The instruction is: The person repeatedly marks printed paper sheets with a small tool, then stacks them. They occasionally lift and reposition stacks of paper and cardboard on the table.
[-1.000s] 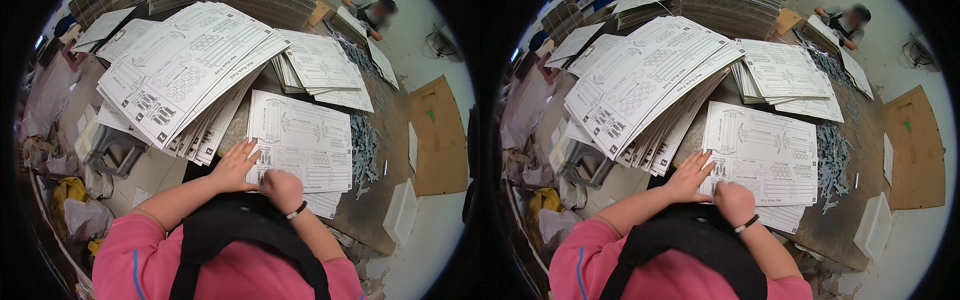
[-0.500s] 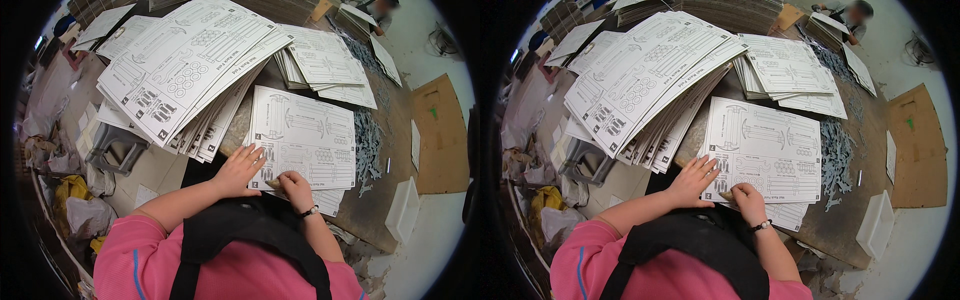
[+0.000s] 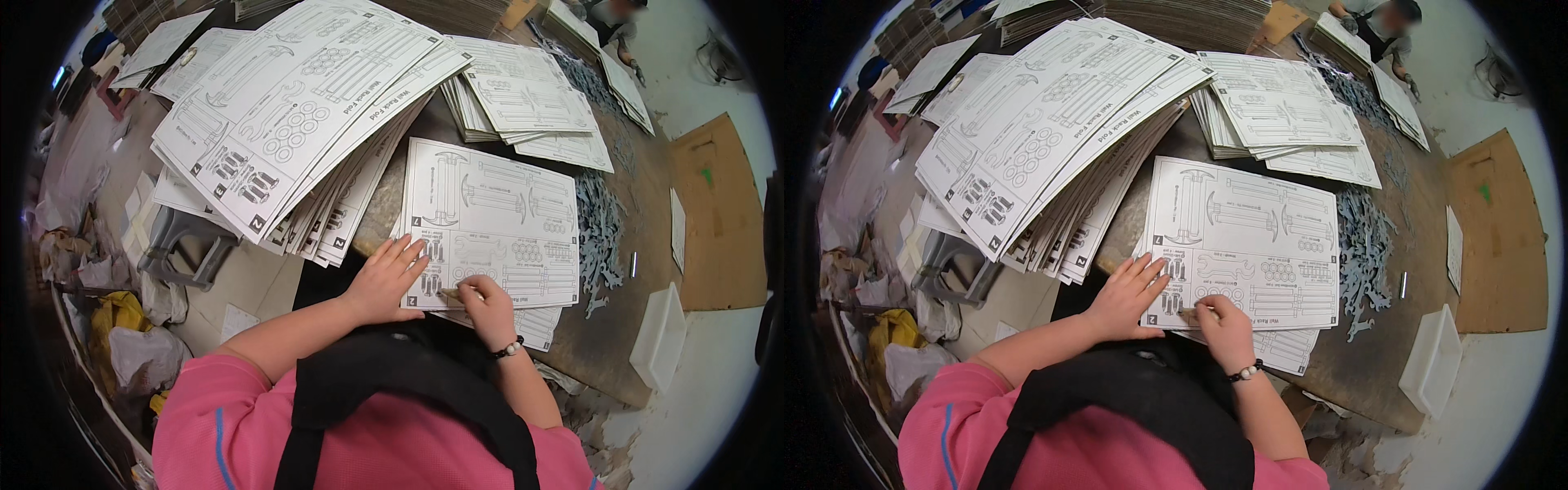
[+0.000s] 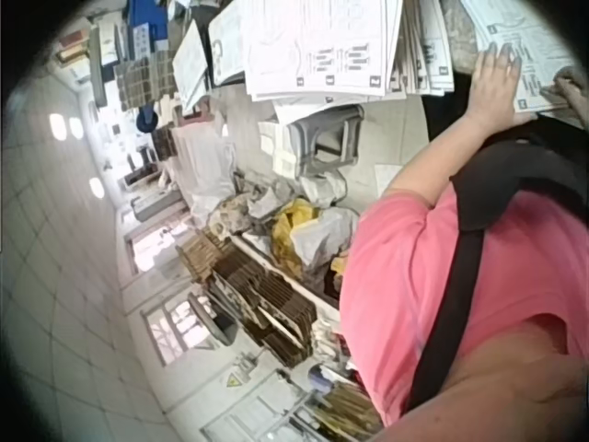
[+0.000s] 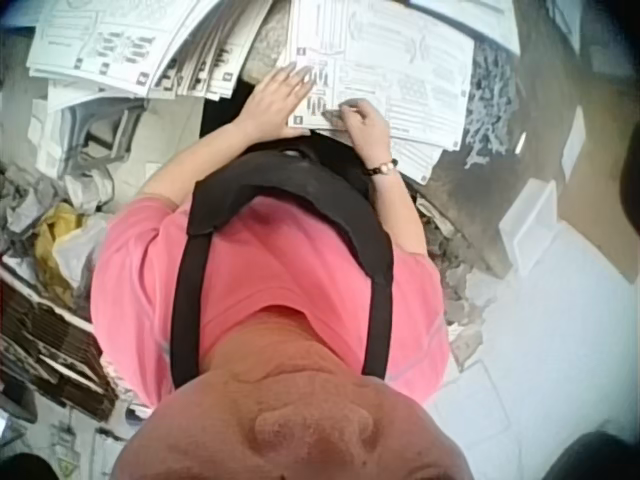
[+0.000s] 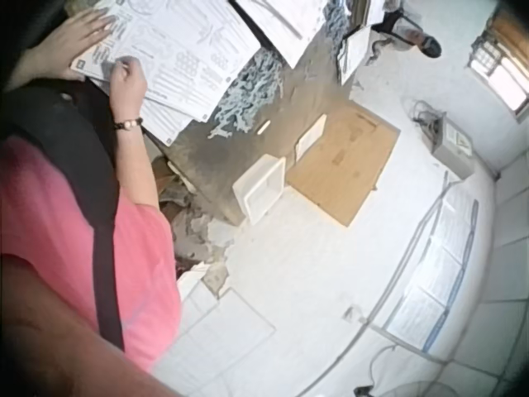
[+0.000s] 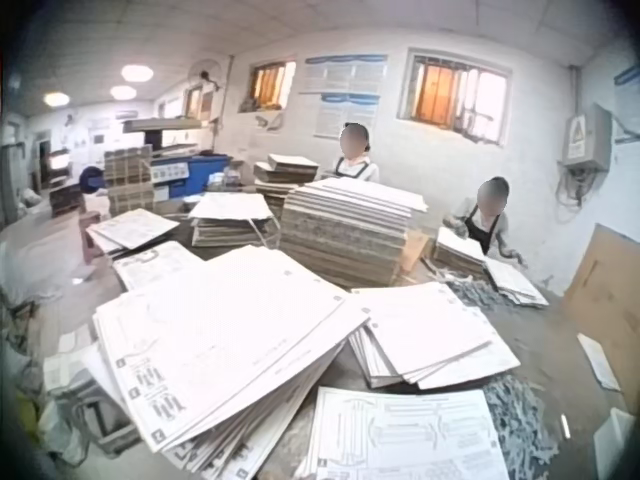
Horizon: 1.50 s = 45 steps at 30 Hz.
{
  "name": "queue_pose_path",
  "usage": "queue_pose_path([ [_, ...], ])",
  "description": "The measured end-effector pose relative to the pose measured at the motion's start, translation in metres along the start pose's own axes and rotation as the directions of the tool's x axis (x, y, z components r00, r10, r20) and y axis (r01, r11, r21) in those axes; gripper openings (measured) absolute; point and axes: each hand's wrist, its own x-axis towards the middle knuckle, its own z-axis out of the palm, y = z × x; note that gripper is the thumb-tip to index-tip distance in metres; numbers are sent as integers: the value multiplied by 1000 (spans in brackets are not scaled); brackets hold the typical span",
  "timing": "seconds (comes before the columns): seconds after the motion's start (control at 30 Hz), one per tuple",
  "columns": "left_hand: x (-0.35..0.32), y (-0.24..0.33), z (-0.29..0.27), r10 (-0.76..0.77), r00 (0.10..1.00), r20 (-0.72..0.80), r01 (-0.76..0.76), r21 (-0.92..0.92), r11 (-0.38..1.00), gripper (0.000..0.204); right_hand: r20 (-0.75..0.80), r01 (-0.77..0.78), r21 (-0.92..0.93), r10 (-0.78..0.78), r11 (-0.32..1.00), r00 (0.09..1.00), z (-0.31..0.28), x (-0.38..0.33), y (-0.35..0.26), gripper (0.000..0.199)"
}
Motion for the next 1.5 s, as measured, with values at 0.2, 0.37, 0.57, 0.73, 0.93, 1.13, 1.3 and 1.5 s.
queue_pose_path([
  [0.2,-1,0,1,6,1000,9,-6,6,1000,82,50,-254,127,250,959,967,-1,1,19,19],
  [0.37,-1,1,4,-1,1000,0,1,9,1000,81,168,331,-495,-286,803,943,6,-4,-15,12],
  [0.57,2,11,-6,-35,999,30,33,69,997,75,232,459,-570,-402,682,886,10,-11,-23,11],
  [0.73,-2,26,0,206,974,97,-220,165,961,43,203,309,84,-320,947,925,-7,-31,15,13],
  [0.93,3,44,6,249,968,-32,-232,255,939,31,503,72,371,-266,926,822,7,-59,34,19],
  [1.13,8,47,-3,319,933,165,-354,274,894,31,487,134,388,-326,912,810,-2,-61,43,21],
  [1.3,5,54,-1,212,975,62,-219,386,896,35,421,167,476,-390,863,819,3,-66,63,22],
  [1.5,12,67,-12,204,961,186,-264,408,874,39,437,118,499,-367,859,822,-3,-73,71,22],
])
